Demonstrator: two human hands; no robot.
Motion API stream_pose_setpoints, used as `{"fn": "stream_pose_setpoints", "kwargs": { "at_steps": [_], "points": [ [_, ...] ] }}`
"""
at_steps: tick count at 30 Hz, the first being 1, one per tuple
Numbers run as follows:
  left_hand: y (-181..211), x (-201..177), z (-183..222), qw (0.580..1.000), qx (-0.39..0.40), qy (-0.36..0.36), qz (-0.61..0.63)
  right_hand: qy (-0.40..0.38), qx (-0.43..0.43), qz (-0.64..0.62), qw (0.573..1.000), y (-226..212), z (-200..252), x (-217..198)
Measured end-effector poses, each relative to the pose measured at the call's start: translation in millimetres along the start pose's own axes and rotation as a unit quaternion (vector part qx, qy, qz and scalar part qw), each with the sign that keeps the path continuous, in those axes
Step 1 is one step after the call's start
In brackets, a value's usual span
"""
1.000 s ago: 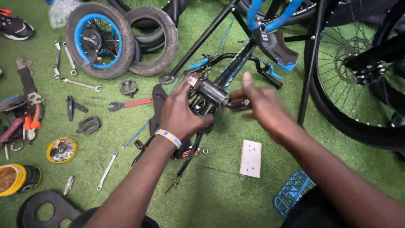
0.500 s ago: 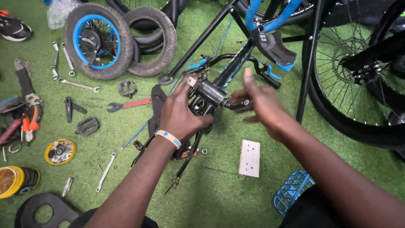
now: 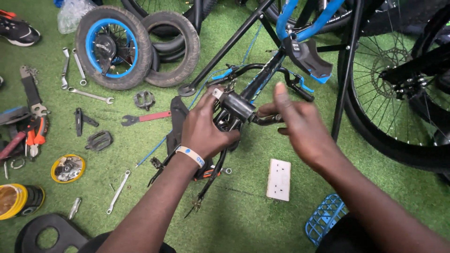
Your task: Cleaning a bicycle bottom bracket with a cloth and attempting to install it into the frame by hand.
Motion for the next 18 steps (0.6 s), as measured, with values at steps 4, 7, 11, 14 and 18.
{"fn": "stream_pose_setpoints", "kwargs": {
  "at_steps": [4, 7, 11, 14, 18],
  "points": [
    [-4.3, 1.6, -0.9, 1.000, 0.003, 0.001, -0.002, -0.027, 0.061, 0.009, 0.998, 8.3, -6.3, 11.3],
    [-5.2, -0.3, -1.0, 1.000, -0.006, 0.002, -0.014, -0.066, 0.115, -0.024, 0.991, 3.9, 5.8, 21.6],
    [3.4, -4.0, 3.0, 1.000, 0.000, 0.003, 0.005, -0.013, 0.057, 0.028, 0.998, 0.8, 0.4, 6.3],
    [4.6, -2.3, 0.7, 1.000, 0.011, 0.007, 0.002, -0.032, 0.090, 0.009, 0.995, 6.5, -4.7, 14.7],
    [7.7, -5.3, 0.9, 1.000, 0.003, 0.000, 0.014, -0.014, 0.049, 0.047, 0.998, -13.7, 6.3, 3.5]
  ]
}}
Point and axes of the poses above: each hand's wrist, its own z-axis away from the middle knuckle, its own x-axis out of the palm, y = z × x, the point moved 9 cm from there along -z, towards the middle knuckle, and after that the axes turned 2 degrees about -z, right-handed, at the moved point
